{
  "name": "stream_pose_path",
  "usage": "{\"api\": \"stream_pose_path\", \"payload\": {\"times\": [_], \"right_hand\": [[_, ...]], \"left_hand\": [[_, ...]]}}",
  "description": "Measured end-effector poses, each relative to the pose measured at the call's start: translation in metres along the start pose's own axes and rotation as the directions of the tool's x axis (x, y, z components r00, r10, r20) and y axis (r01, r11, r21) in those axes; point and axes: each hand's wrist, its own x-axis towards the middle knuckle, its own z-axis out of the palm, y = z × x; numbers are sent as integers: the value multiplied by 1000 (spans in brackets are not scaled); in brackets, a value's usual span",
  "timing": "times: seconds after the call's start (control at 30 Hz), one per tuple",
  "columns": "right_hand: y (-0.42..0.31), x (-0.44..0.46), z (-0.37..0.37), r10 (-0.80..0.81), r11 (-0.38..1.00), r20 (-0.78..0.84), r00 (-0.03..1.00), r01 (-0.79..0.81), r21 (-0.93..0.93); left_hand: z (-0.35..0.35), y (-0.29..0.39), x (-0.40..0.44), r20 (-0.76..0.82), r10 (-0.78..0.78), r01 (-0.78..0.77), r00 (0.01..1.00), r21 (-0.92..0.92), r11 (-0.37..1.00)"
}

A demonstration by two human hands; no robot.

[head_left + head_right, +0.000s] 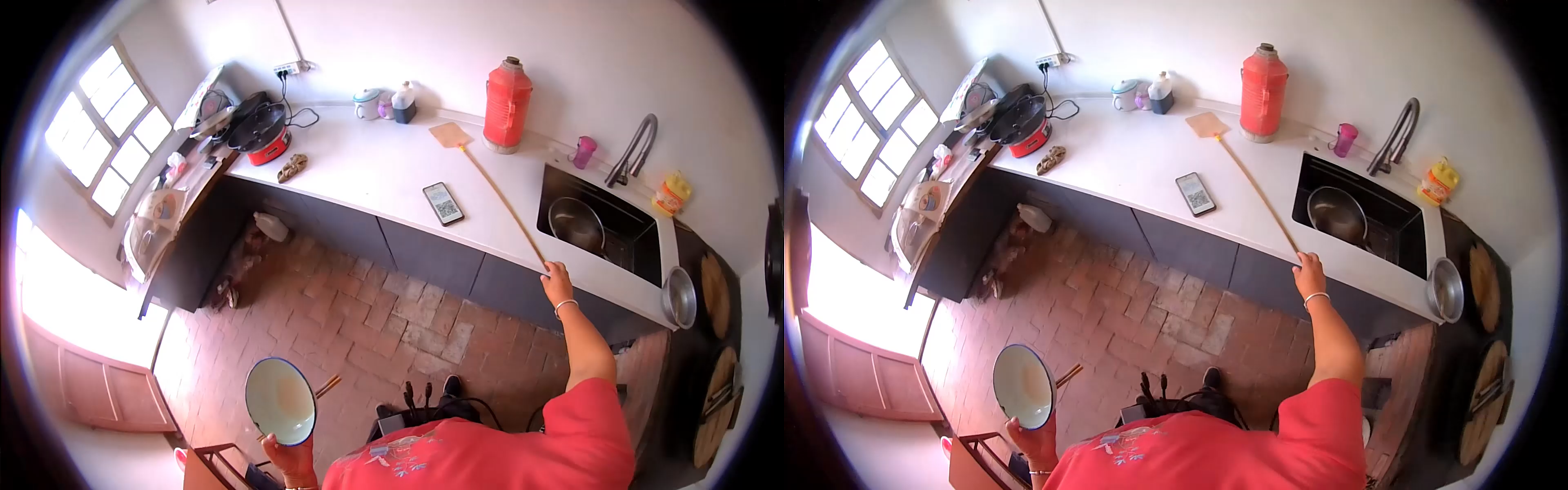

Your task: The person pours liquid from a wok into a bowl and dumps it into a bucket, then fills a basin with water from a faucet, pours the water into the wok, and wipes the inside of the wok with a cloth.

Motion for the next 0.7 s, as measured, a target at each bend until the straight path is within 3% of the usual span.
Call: {"api": "stream_pose_path", "payload": {"times": [0.07,0.1,0.2,0.27,0.47,0.7], "right_hand": [[-18,-11,25,-39,999,-95,995,39,6],[29,59,-17,-90,992,-124,988,78,-95],[5,64,24,-25,999,-49,999,23,-45],[5,72,34,15,998,-17,1000,-16,-60],[14,86,46,-127,962,-74,989,105,-251],[6,103,43,-77,956,-6,997,72,-283]], "left_hand": [[5,26,-23,-65,75,-71,995,62,996],[3,-54,-2,-83,40,-44,996,-47,998],[6,-30,-3,-120,89,-88,989,14,996],[10,-33,-3,-133,111,-119,985,-53,991],[16,-39,6,-123,147,-156,982,-76,985],[20,-42,17,-203,176,-184,963,-21,983]]}}
